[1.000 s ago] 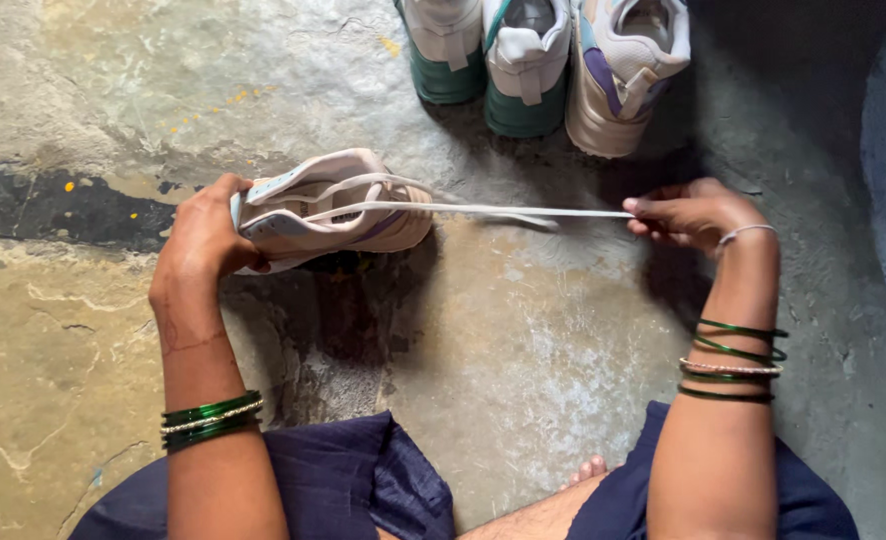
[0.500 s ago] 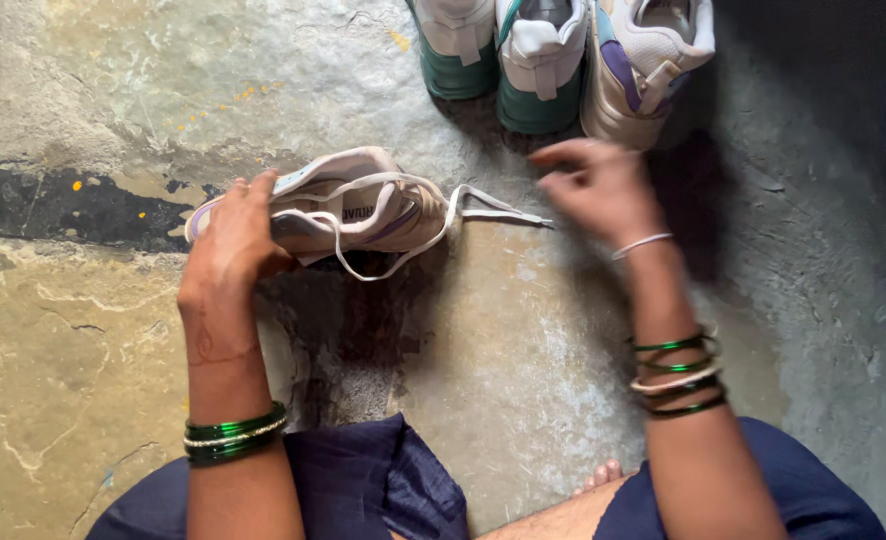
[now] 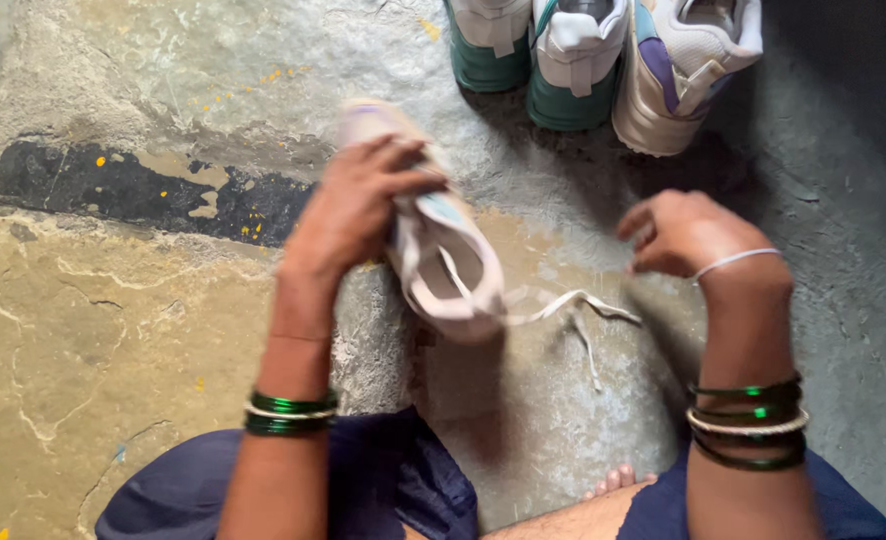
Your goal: The person removes the laces from a white sneaker, then re-laces the shoe by threading the laces through the eyelets and tying a knot.
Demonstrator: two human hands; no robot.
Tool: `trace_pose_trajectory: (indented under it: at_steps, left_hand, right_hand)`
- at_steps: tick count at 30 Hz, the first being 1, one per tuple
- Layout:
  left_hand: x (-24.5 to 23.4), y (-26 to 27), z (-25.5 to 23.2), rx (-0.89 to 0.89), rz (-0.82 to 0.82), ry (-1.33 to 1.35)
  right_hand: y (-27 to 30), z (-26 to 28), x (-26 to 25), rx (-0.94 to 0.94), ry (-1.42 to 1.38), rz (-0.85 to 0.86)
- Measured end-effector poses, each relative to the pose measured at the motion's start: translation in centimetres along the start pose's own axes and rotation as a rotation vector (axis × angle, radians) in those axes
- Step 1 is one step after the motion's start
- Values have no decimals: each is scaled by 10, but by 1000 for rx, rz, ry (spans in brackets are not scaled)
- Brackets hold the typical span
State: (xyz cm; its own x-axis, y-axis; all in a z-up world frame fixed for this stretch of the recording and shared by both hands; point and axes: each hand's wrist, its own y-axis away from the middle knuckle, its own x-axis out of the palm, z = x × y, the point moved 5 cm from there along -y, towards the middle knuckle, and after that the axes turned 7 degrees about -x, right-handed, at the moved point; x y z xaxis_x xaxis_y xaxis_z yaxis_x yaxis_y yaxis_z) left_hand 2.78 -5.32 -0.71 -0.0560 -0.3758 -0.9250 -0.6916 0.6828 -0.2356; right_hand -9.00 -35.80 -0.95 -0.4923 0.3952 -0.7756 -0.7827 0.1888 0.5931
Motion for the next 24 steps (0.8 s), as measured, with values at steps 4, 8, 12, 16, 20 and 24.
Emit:
trace_pose_trajectory:
  at_steps: [4,8,12,16,20,24]
  left_hand:
    - [-13,-8,-42,115,-141,47]
    - [-51,0,-20,-389,83,172]
    - [-54,25,-27,-644,483,103]
    - [-29,31,-59,-582,572,91]
    - [-25,25,-64,-475,391,59]
    - [-39,29,-62,-383,434,202]
  right_hand:
    - [19,63,-16,-338,-318,-205]
    - [39,123,-11,-808,-259,-259]
    - [55,140,-14,-996,-174,-342]
    - [62,152,-4,-1060,4,-376]
    - [49,169,16,-913,173,-430]
    - [45,159,4,-1045,-65,-405]
